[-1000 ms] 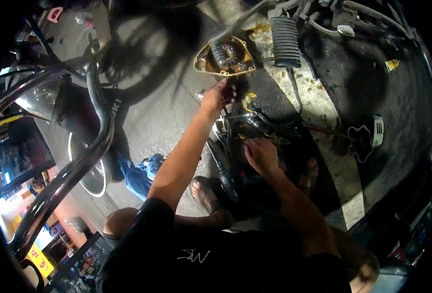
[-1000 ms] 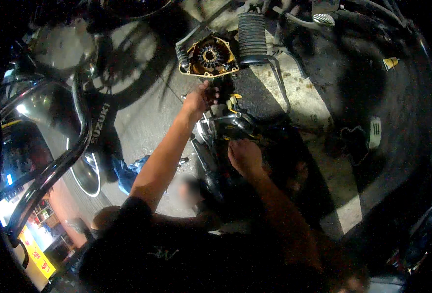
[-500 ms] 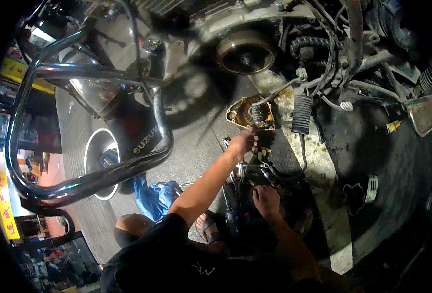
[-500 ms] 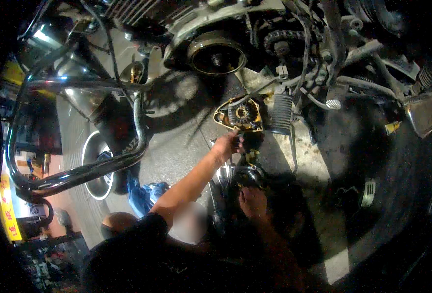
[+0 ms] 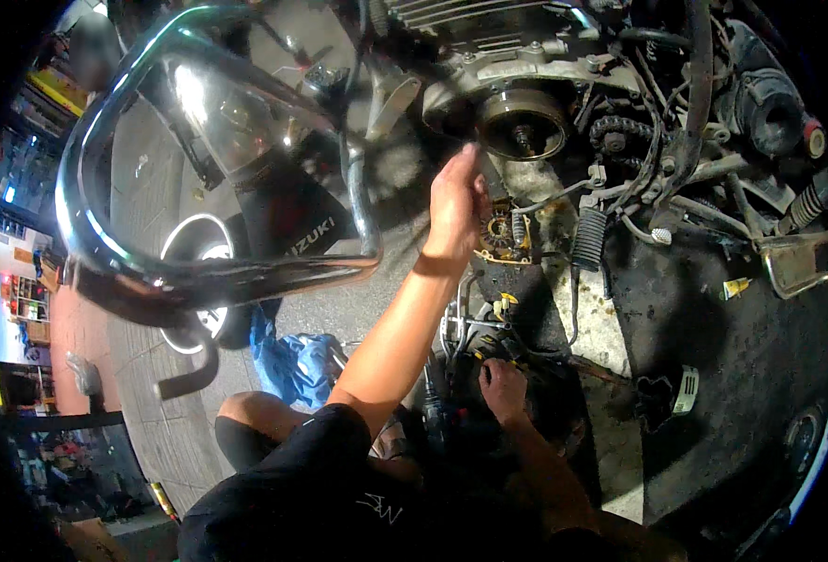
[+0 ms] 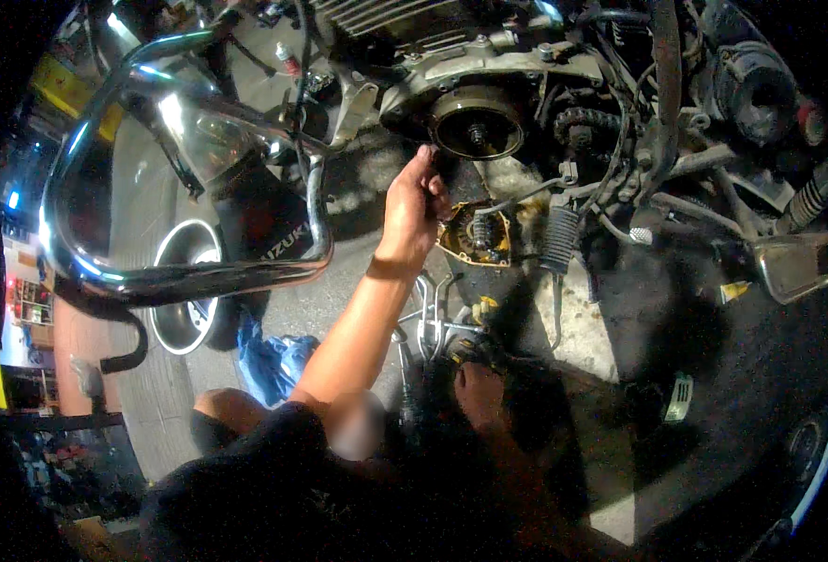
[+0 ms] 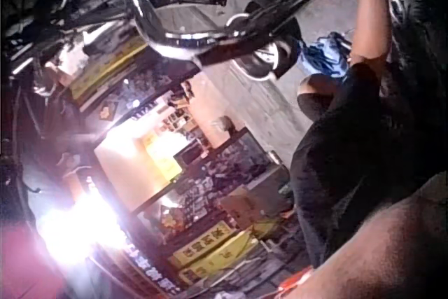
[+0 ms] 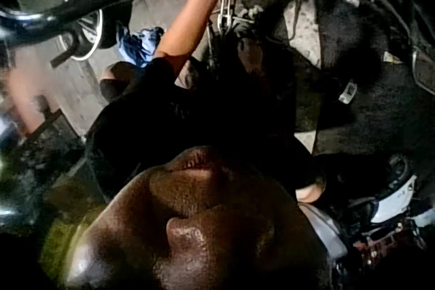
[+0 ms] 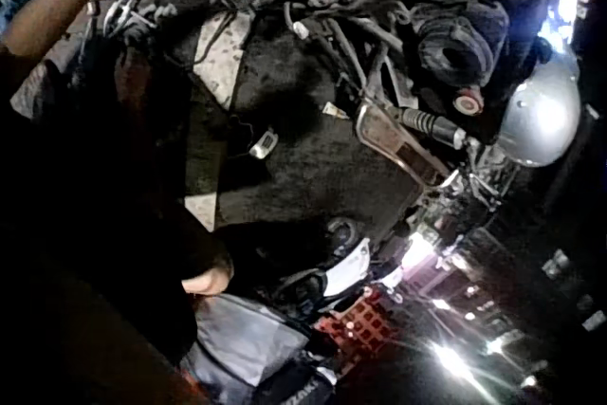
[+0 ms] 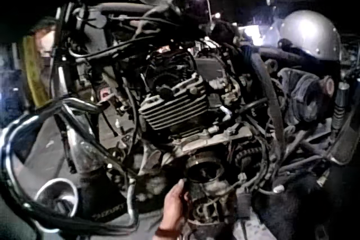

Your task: The person removes an engine cover from a motorcycle using an impact driver and a wrench, then wipes the internal components with a cloth and handles the gears.

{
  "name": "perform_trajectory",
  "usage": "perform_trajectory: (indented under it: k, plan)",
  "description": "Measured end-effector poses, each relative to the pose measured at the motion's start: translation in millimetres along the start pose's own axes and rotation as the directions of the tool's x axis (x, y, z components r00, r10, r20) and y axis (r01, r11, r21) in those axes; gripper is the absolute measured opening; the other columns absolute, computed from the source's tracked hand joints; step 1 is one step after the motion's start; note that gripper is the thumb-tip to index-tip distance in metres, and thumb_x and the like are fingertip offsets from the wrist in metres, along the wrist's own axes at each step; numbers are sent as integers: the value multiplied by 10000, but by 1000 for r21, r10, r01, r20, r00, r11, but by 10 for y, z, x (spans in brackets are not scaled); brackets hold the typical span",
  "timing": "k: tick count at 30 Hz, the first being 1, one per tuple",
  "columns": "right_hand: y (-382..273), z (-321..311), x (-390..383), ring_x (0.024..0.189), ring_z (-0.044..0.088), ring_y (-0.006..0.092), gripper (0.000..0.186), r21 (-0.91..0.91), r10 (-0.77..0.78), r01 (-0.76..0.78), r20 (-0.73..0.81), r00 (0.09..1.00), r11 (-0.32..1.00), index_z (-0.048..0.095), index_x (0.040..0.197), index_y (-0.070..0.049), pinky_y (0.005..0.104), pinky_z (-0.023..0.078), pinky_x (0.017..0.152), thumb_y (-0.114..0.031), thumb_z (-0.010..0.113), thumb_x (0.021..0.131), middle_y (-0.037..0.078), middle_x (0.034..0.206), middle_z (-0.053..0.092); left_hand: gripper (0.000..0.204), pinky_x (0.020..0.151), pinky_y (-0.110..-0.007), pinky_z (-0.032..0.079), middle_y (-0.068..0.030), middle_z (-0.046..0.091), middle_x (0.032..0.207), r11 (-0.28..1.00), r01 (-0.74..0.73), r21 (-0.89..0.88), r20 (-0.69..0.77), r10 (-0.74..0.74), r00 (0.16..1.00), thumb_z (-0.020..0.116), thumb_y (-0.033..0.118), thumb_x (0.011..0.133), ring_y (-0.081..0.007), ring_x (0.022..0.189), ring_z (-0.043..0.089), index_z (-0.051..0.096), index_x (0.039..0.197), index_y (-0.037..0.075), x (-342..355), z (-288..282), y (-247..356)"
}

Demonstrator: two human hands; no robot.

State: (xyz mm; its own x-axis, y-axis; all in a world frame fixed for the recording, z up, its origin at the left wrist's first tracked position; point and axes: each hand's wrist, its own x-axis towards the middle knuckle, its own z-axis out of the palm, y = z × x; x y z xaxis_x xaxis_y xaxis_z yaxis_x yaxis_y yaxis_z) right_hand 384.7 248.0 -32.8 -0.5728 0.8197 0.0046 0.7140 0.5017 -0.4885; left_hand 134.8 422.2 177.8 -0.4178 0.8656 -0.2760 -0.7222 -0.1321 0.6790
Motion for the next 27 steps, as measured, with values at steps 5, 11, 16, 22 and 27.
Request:
perform_trajectory:
  k: [5,11,16,22,27]
  plan:
    - [29,87,-13,773,644,307,124,-30,26,-25,1,1000,999,623,877,-92,407,521,688,-197,663,825,90,833,661,204,446,-231,287,79,427,562,994,75,-84,-54,-80,995,589,356,943,-73,464,356,525,814,212,68,132,178]
    - [25,59,-24,744,645,316,117,3,11,-11,-14,1000,1000,622,873,-102,425,518,660,-202,659,825,95,810,656,282,504,-247,381,39,516,668,868,-397,300,-56,431,901,645,203,907,-58,536,438,595,1154,76,173,56,84]
    - [7,49,-33,736,642,318,129,-51,-11,10,-16,1000,999,615,866,-103,435,514,646,-228,635,842,102,794,648,525,745,-346,491,-163,674,927,507,-521,687,105,640,761,652,230,881,-243,795,627,480,1333,25,162,-12,-18]
    - [60,126,-26,734,644,314,131,-92,-13,17,46,999,996,612,854,-104,441,516,649,-234,631,844,98,796,651,683,787,-493,484,-252,669,946,296,-393,871,131,630,766,613,341,884,-445,906,634,326,1432,52,-41,126,37]
    - [75,166,-40,740,645,310,131,-114,-7,11,29,1000,993,617,859,-102,435,524,644,-229,638,833,97,799,652,612,740,-437,496,-213,667,857,372,-478,796,145,649,747,624,232,877,-389,819,654,373,1396,28,57,73,6]
